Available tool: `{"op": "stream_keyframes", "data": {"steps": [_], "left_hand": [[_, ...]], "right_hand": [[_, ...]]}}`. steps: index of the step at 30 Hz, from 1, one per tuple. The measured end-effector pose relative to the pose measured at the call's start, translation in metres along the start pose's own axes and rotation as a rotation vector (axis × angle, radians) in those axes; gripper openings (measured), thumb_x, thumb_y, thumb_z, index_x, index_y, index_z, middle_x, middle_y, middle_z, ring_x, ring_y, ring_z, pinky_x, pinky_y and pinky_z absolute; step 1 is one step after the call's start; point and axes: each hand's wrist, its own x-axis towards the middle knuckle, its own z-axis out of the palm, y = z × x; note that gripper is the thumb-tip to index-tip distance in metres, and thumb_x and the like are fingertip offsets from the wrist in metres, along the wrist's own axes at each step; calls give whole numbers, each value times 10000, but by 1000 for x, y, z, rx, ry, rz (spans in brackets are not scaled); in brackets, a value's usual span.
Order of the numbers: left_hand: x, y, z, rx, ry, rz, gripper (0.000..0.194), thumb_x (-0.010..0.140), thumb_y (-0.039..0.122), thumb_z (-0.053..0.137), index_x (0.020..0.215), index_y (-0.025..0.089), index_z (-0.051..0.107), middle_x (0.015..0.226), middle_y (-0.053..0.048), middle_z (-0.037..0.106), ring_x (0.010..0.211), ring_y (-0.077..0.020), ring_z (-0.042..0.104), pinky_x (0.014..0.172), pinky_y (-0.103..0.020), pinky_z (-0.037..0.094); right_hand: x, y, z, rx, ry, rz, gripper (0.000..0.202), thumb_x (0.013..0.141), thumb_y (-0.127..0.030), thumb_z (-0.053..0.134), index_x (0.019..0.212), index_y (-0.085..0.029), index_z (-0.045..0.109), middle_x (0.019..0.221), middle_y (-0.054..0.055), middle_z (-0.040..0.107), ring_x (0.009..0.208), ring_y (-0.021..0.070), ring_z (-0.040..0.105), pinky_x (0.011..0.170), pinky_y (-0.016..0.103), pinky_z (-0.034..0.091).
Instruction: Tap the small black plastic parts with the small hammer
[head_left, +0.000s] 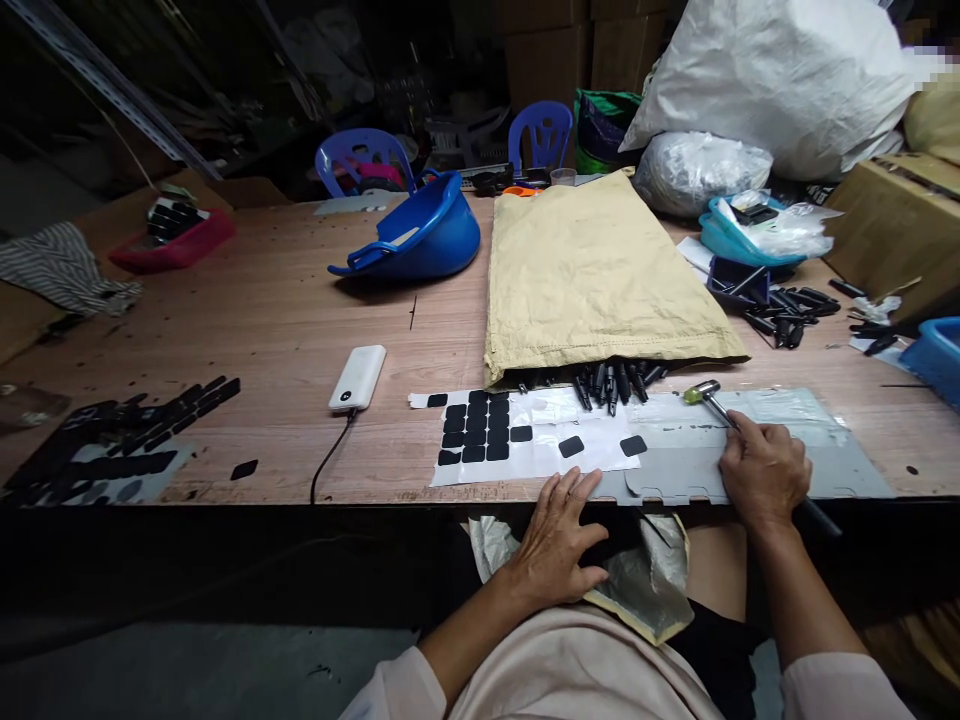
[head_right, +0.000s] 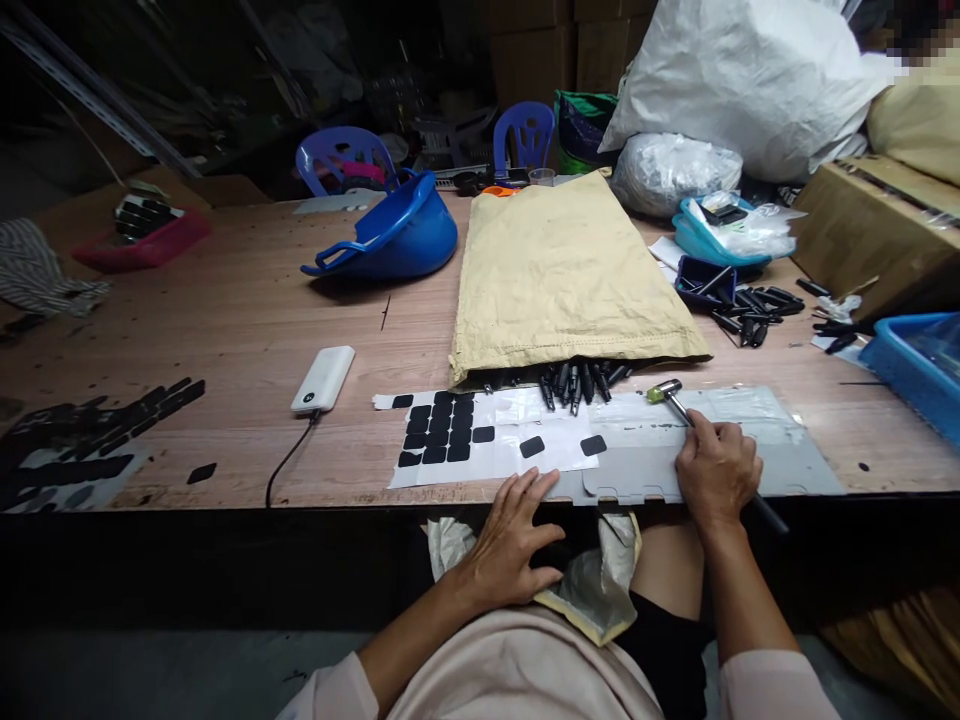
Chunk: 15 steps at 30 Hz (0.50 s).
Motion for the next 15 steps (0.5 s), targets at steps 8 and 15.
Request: {"op": "stream_keyframes", "data": {"steps": [8,15], "left_hand": [[99,-22,-40,-125,315,-492,132,969,253,662,1029,207,769,974,-66,757,918,-224,687,811,-350,551],[178,-54,-60,1,175,-868,175,922,385,686,909,215,727,1002,-106,781,980,-289,731,772,-357,524]], "right_hand": [[0,-2,2,11,13,8,373,1014,-325,521,1263,-229,782,1033,112,643,872,212,430,742,360,219],[-1,-3,0,63,31,0,379,1005,-323,512,1237,-215,791,1001,112,631,856,205,401,740,366,230]]}}
